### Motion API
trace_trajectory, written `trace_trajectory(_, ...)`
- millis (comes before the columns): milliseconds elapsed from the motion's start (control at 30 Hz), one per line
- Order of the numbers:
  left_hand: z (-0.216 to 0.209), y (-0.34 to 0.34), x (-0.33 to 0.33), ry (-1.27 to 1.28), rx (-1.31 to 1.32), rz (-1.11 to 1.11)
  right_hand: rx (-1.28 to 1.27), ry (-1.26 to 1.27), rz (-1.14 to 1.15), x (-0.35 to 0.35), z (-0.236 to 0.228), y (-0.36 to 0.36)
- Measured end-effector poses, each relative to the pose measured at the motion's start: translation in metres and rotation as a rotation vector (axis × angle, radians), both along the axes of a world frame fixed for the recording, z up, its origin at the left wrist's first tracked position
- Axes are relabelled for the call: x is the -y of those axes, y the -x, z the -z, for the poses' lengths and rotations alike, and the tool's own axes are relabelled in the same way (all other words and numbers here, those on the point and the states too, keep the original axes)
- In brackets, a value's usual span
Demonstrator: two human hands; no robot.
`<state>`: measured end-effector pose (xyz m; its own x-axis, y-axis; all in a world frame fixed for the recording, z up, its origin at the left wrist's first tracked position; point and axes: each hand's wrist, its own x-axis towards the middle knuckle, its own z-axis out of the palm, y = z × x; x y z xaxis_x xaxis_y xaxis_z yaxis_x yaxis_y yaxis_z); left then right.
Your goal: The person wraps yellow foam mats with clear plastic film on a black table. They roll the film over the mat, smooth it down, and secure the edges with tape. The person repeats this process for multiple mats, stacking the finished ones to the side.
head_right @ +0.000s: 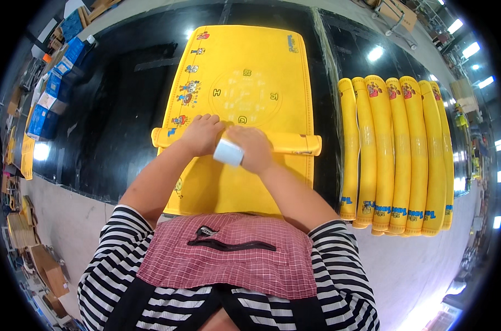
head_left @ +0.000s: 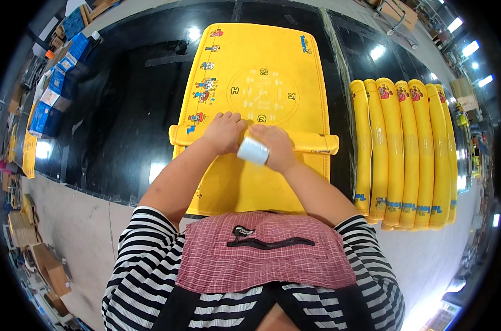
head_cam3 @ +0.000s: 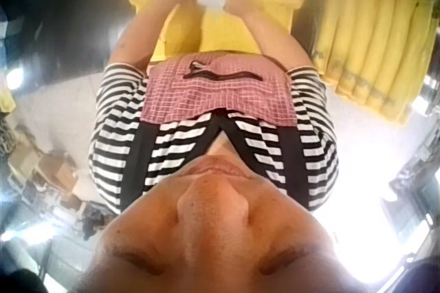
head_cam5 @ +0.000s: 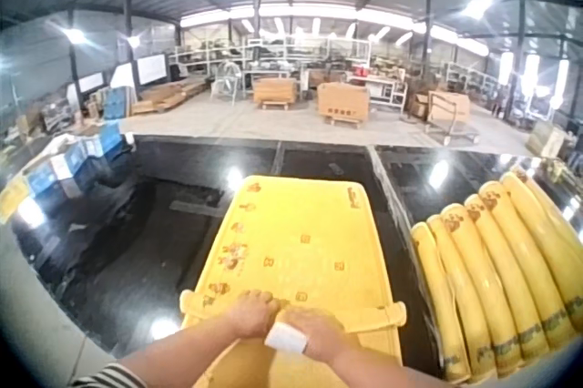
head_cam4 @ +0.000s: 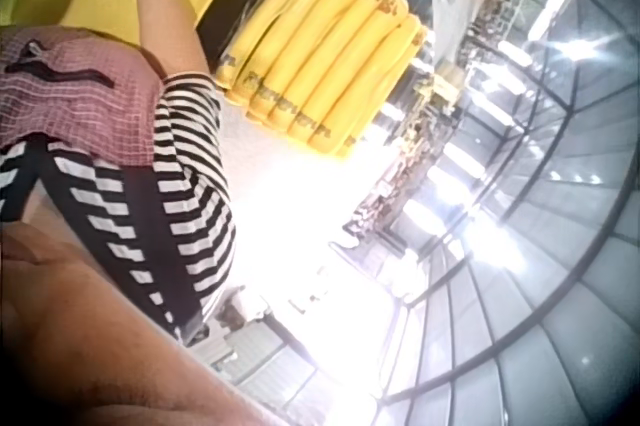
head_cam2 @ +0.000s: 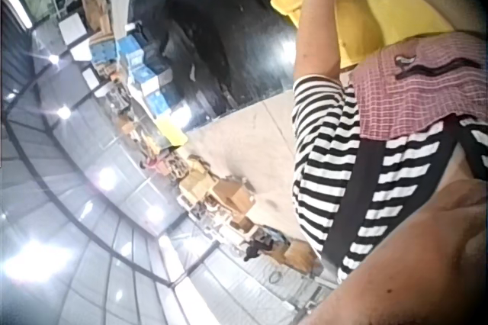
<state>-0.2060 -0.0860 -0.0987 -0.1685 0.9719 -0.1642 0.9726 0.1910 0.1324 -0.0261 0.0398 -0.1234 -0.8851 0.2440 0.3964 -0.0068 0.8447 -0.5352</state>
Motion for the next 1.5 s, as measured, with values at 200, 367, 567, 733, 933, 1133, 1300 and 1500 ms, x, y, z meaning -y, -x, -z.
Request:
trace_trajectory(200,0.028,0.01,0.0,-0.465,-0.112,0.042,0.122,0.409,0.104,-0.071,0.024,0.068)
trace_trajectory(367,0.029,0.021,-0.001,-0.497,-0.074,0.123,0.219,0.757,0.124,-0.088,0.023,0.079)
trace_trajectory(567,0.032,0.017,0.003,-0.406,0.023,0.115,0.023,0.996,-0.04,-0.051,0.005,0.029)
trace_trajectory(733,0.011,-0.037,0.052,-0.163,0.24,0.033,-0.026,0.036,-0.177,0.022,-0.01,-0.054)
trace_trajectory(933,-0.009,-0.027,0.042,-0.001,0.231,-0.058,-0.061,-0.017,-0.214,0.048,-0.013,-0.081)
trace_trajectory(1133,0.012,0.006,-0.002,-0.376,0.057,-0.227,-0.094,-0.094,-0.143,0.006,0.017,-0.031)
trace_trajectory(1300,0.039,-0.025,0.016,-0.557,0.155,-0.176,-0.104,0.856,-0.038,-0.063,0.046,0.056)
trace_trajectory(1500,0.047,-0.023,0.002,-0.466,-0.051,-0.063,0.026,1.059,-0.063,-0.127,0.017,0.121)
